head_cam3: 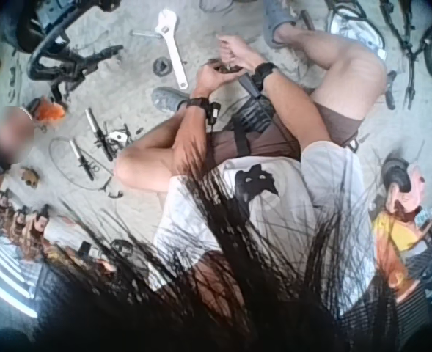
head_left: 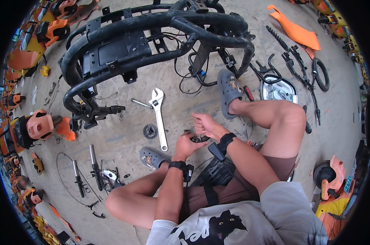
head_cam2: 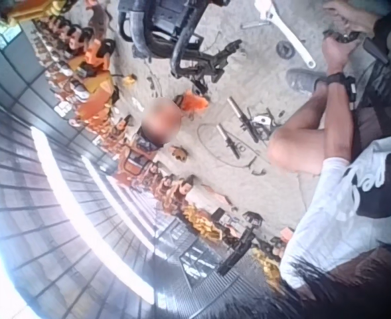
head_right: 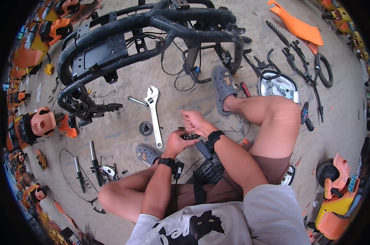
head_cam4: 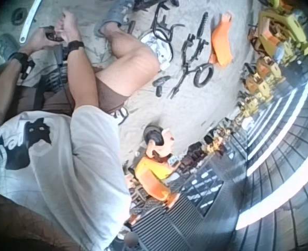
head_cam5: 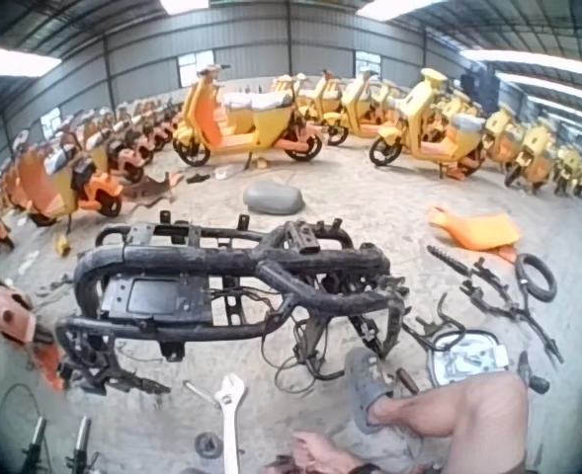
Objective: The person assembles or repairs a motorcycle component by hand and using a screwdriver to tighten screws into a metal bracket.
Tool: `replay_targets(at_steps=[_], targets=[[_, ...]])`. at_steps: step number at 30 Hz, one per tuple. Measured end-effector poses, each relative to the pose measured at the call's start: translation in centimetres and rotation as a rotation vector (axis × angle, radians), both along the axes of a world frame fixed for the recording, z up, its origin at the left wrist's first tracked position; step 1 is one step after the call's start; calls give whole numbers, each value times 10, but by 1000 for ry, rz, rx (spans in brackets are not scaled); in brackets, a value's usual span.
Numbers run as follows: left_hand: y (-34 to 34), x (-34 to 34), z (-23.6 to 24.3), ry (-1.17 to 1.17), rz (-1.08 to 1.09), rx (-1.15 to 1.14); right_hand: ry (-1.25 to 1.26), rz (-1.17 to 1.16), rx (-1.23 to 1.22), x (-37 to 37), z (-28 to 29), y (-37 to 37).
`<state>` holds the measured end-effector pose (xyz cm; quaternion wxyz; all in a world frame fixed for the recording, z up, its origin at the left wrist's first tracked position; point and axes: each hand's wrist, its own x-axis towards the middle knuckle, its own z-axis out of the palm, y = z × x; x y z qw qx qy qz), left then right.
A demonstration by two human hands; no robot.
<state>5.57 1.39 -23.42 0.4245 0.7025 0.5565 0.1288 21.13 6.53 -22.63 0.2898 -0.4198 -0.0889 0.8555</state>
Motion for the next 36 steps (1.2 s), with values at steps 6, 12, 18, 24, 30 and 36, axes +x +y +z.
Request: replay_targets(at_steps=[6, 12, 18, 24, 30, 36], targets=[[-1, -2, -8, -54, 108, -111, -280, -712, -4, -6, 39, 4], [-1, -9, 6, -195, 358, -384, 0, -599, 158, 28, 169, 4], [4, -32, -3, -324, 532, -343, -68, -572, 365, 101, 266, -42], [12, -34, -14, -116, 790, -95, -163, -524, 308, 106, 214, -70], [10, -124, -76, -46, 850, -42, -110, -460, 379, 62, 237, -60], [7, -66, -43, -260, 917, -82, -134, -393, 360, 48, 216, -55]])
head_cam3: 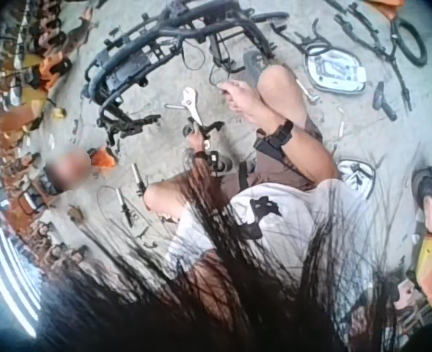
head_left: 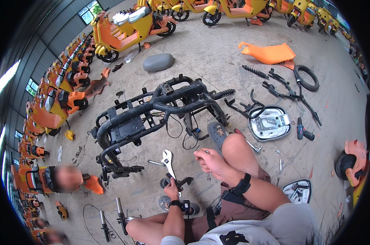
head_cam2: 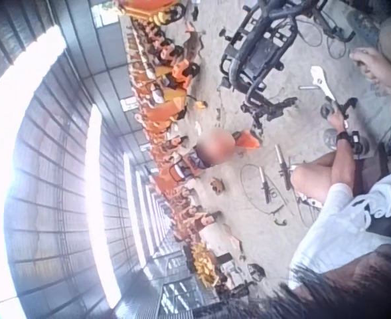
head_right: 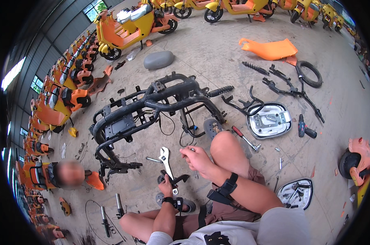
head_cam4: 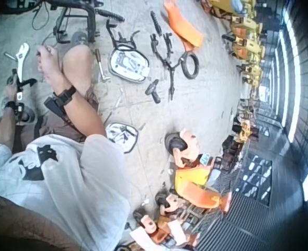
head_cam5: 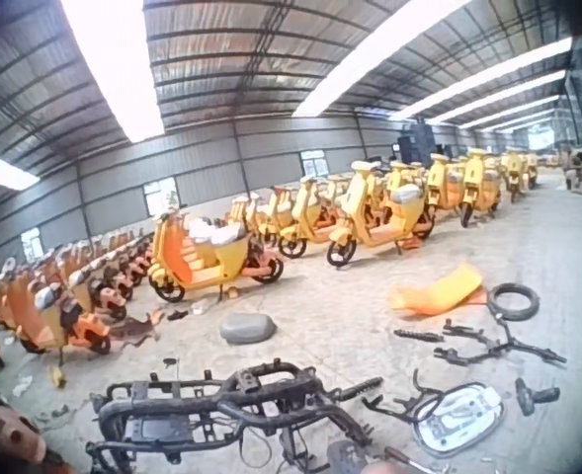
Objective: The person assembles or repairs a motorcycle component by hand and using a screwdriver to tighten screws into a metal bracket.
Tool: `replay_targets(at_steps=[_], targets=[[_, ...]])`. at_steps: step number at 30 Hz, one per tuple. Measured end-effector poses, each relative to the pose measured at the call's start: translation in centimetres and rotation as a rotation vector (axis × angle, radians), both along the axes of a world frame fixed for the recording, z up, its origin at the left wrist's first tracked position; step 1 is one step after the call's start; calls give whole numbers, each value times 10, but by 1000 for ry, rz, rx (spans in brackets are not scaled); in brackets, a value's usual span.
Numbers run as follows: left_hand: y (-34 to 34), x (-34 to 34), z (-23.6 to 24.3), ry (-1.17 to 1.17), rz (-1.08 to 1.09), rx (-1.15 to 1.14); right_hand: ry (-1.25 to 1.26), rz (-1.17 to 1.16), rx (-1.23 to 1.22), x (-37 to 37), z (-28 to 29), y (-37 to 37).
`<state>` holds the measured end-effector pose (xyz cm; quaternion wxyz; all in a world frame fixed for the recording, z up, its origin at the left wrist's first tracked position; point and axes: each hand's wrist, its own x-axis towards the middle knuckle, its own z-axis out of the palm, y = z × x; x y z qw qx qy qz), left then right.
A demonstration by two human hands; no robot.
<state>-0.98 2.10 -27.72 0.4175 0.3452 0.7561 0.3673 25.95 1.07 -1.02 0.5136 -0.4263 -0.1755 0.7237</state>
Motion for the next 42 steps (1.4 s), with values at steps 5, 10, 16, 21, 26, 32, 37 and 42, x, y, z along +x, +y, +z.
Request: replay_targets(at_steps=[5, 10, 16, 21, 26, 32, 37, 42], targets=[[2, 11, 97, 252, -132, 464, 38, -2, -37, -19, -1, -8], [-42, 33, 259, -34, -327, 809, -256, 364, 1, -31, 19, -18], [-41, 5, 321, 413, -828, 1346, 107, 577, 156, -64, 58, -1], [-30, 28, 300, 297, -822, 1198, -20, 338, 175, -69, 42, 8], [-25, 32, 296, 329, -926, 1147, -34, 116, 163, -70, 26, 6], [-30, 30, 299, 361, -831, 1086, -127, -4, 207, -76, 24, 5], [-26, 30, 286, 175, -714, 929, 40, -155, 115, -73, 34, 13], [-23, 30, 291, -834, -706, 387, -60, -173, 70, -69, 29, 15]])
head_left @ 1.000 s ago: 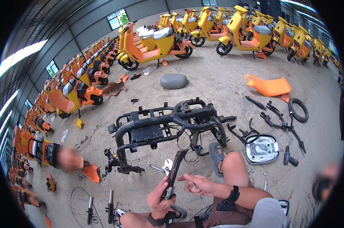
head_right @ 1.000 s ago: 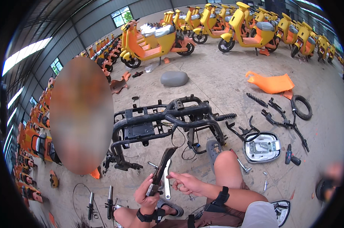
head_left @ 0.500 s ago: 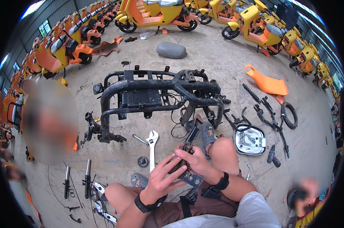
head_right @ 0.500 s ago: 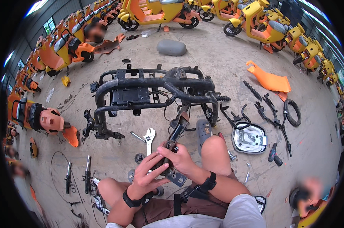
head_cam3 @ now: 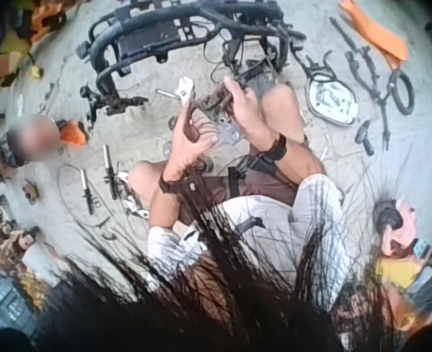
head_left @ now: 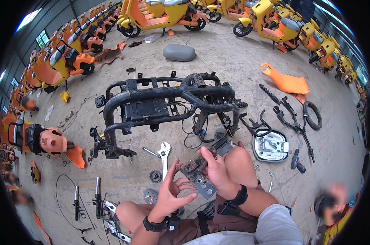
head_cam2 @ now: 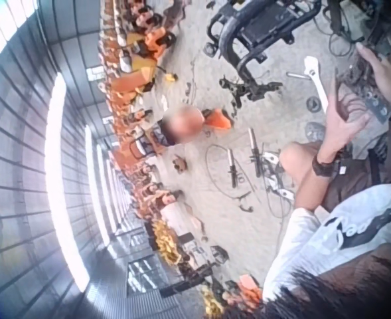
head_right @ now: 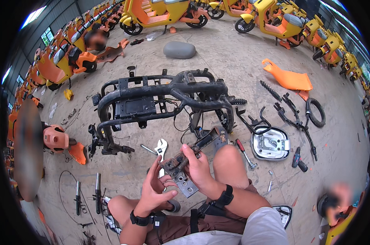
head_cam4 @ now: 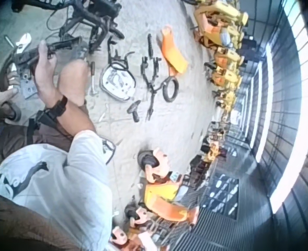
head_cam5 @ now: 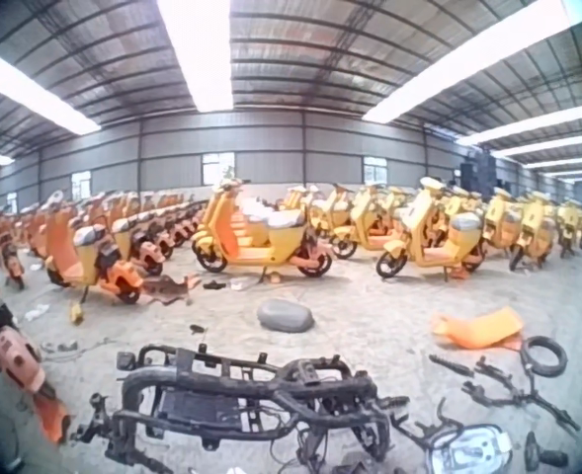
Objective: The person assembles or repairs a motorcycle component by hand and using a screwdriver to tighten screws into a metal bracket.
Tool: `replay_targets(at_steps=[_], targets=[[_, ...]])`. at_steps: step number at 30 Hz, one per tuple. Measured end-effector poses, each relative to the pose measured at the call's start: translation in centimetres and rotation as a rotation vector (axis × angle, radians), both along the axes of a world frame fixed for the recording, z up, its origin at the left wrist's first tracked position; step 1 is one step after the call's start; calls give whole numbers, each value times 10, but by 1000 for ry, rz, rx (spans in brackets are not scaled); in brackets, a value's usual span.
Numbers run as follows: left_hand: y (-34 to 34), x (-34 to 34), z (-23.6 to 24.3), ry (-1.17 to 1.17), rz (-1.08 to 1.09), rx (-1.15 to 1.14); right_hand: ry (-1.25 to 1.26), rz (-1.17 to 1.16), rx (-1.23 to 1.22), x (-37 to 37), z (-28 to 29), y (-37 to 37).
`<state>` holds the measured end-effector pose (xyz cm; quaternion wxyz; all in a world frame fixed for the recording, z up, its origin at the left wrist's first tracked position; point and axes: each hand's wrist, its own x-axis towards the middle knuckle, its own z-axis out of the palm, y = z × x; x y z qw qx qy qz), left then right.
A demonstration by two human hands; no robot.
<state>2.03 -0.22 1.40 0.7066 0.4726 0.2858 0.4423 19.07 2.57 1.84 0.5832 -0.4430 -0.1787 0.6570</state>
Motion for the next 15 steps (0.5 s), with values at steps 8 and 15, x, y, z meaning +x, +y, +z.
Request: replay_targets(at_steps=[8, 15], targets=[[10, 3, 13, -50, 4, -220, 187, 73, -44, 1, 11, -3], [11, -2, -2, -231, 32, -242, 224, 179, 60, 1, 13, -4]])
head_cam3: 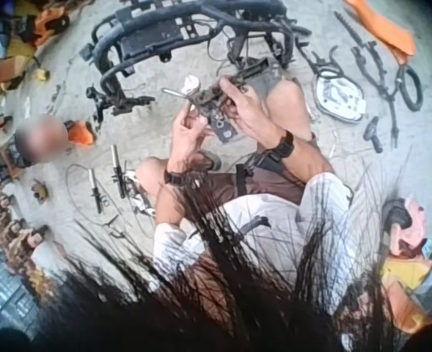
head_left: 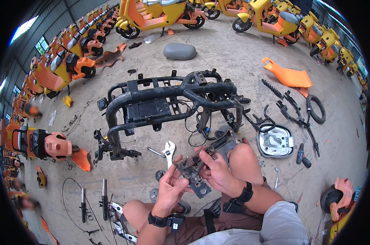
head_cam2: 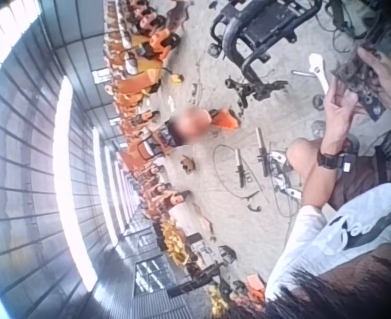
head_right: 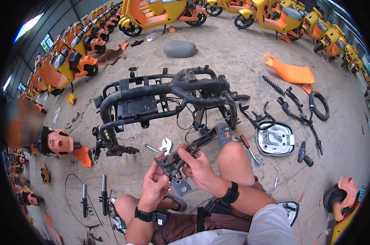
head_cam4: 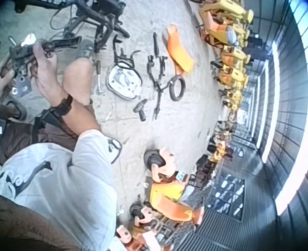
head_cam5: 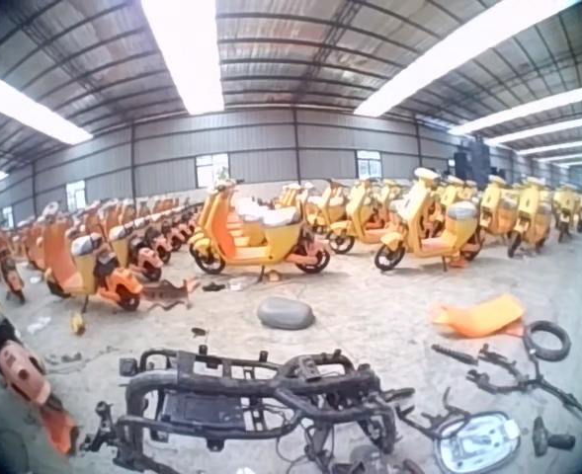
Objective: The person assembles or repairs a motorcycle component by hand and using a screwdriver to tighten screws into a metal bracket.
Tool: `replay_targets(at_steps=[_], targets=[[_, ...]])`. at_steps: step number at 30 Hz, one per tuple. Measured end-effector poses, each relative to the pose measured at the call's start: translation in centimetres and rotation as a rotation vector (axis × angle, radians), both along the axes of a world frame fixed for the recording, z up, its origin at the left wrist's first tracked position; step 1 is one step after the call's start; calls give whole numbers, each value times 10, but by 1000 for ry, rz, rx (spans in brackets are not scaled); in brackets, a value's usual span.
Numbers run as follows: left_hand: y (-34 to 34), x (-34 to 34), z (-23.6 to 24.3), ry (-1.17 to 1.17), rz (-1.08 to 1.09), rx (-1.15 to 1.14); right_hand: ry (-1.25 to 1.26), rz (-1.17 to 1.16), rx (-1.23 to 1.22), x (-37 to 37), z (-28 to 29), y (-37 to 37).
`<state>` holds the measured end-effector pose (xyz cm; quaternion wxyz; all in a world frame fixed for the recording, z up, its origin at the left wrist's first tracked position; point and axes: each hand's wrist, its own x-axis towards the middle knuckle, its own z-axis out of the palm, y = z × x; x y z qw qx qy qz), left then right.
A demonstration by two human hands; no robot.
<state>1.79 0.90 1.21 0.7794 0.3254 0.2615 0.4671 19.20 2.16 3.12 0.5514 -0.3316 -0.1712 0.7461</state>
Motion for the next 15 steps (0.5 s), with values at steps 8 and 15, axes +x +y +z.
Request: replay_targets(at_steps=[8, 15], targets=[[-3, -2, -4, 69, 102, 85, 17, 135, 103, 3, -11, 3], [-4, -3, -5, 92, 132, 115, -90, 174, 129, 5, -14, 7]])
